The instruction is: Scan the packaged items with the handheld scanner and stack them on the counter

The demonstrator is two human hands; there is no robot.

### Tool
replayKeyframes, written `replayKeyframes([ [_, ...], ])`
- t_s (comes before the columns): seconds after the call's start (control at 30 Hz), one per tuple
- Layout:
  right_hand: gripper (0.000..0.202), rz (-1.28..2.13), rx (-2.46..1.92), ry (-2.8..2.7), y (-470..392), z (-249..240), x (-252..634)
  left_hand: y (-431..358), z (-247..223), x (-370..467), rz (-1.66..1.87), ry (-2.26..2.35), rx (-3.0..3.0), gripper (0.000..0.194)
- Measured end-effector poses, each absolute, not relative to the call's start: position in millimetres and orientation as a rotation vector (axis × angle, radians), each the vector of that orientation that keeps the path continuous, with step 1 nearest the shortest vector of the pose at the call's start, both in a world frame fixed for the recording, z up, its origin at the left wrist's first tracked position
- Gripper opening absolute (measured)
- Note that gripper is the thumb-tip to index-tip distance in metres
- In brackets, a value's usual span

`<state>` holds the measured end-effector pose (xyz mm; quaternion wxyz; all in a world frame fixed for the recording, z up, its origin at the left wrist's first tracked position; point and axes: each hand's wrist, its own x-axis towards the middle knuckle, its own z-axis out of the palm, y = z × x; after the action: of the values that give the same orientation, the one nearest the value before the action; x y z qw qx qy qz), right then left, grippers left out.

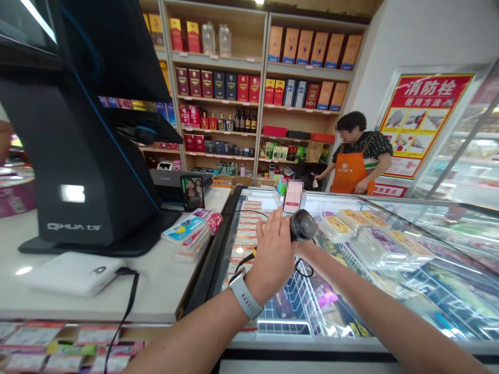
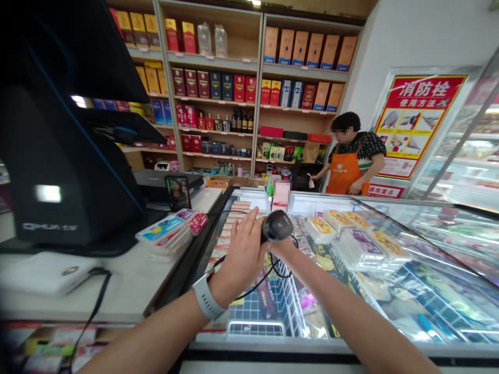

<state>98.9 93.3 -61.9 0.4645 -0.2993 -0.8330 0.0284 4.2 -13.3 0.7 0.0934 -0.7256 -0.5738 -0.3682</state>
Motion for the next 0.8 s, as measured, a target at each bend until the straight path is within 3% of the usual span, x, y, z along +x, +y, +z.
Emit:
replayKeyframes([
  [0.1, 0.054, 0.677, -0.284, -1.314, 67, -65, 34, -13, 1, 3, -1.095, -1.707, -2.12, 0.053],
  [0.17, 0.05, 0.749, -0.241, -1.185, 63, -65, 5, -13, 1, 3, -1.087, -1.705, -2.1, 0.053],
  [0.3, 0.033, 0.467, -0.531, -1.843, 91, -53, -14, -14, 3, 3, -1.071, -1.679, -2.052, 0.053],
  [0.53, 0.088, 0.24, -0.609, -2.438, 125, -37, -53, -17, 8, 5, -1.018, -1.679, -2.049, 0.049],
  [0.8, 0.081, 0.292, -0.683, -2.492, 113, -44, -62, -18, 10, 6, -0.956, -1.713, -2.035, 0.048],
])
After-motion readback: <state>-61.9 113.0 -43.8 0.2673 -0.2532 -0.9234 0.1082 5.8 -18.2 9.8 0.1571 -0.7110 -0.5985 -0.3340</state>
